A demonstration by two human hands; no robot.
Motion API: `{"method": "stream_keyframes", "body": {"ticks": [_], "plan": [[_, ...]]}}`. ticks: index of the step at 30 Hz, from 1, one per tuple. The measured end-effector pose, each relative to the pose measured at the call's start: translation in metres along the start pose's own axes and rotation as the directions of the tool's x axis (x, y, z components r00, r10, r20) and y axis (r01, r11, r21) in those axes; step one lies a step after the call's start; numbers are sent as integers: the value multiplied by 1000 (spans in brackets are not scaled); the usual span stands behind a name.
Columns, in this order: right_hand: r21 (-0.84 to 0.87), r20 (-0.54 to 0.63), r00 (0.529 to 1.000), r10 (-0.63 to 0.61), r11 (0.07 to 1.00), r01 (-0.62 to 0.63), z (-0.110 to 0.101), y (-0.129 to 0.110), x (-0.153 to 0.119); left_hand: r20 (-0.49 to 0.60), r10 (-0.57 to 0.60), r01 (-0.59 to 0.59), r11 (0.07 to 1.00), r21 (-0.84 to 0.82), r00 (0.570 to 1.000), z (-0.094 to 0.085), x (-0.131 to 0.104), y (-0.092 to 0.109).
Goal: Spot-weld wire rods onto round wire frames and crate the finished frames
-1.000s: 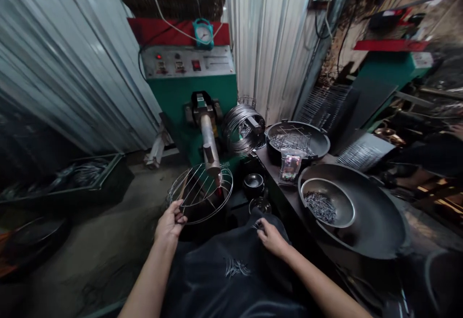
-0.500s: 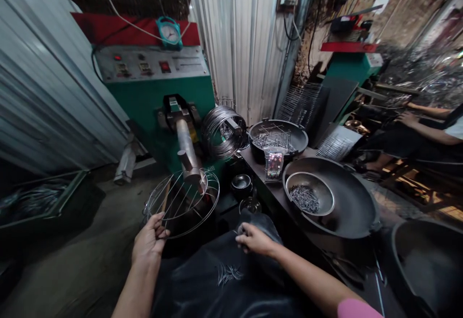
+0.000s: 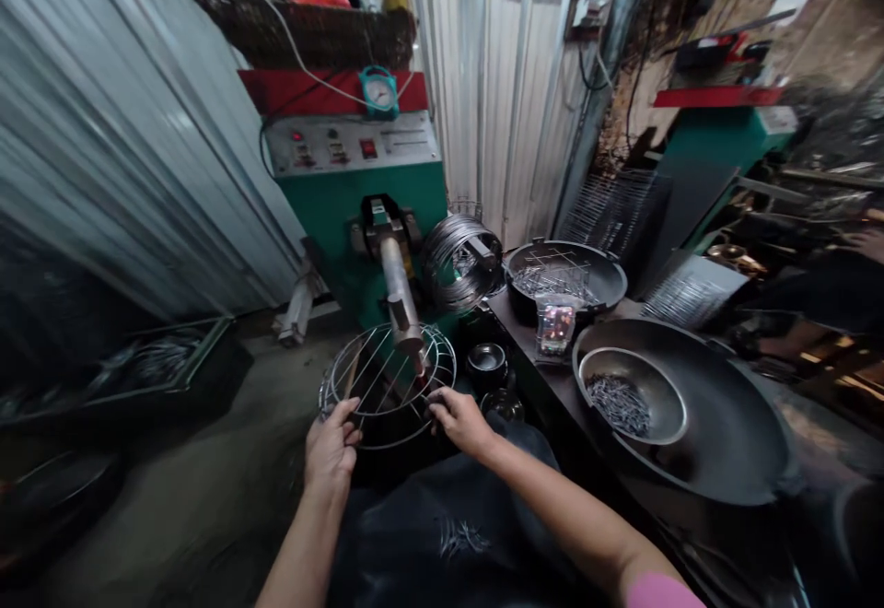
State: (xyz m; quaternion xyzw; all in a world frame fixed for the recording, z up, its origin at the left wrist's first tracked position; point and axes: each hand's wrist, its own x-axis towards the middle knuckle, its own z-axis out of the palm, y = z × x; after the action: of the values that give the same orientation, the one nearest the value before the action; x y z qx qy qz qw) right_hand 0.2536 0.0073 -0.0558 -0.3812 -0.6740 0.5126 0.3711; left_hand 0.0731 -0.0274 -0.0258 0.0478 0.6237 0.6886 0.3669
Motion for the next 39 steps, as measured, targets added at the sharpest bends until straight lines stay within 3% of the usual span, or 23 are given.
{"method": "stream_keyframes", "body": {"ticks": [7,15,22,26,30,39], "plan": [[5,2,999,32,999,-32,-4,-10,15,32,11,-9,998,-65,999,0,8,-3],[99,-49,997,61,994,-56,2,-9,15,19,-26,28,992,-120,999,1,11,-4],[14,-14,1000,17,1000,-16,-5,-11,16,15,-22,24,994,-103,1000,0,11,-3],[-68,48,996,-78,994,81,-8,-11,14,28,-46,49,992,-117,999,2,10,-1],[-122,7,996,-91,988,91,-7,-6,14,52,-48,54,991,-121,998,4,9,-1],[4,-20,999,-44,999,44,-6,-7,15,41,-21,25,994,-103,999,3,11,-4]]}}
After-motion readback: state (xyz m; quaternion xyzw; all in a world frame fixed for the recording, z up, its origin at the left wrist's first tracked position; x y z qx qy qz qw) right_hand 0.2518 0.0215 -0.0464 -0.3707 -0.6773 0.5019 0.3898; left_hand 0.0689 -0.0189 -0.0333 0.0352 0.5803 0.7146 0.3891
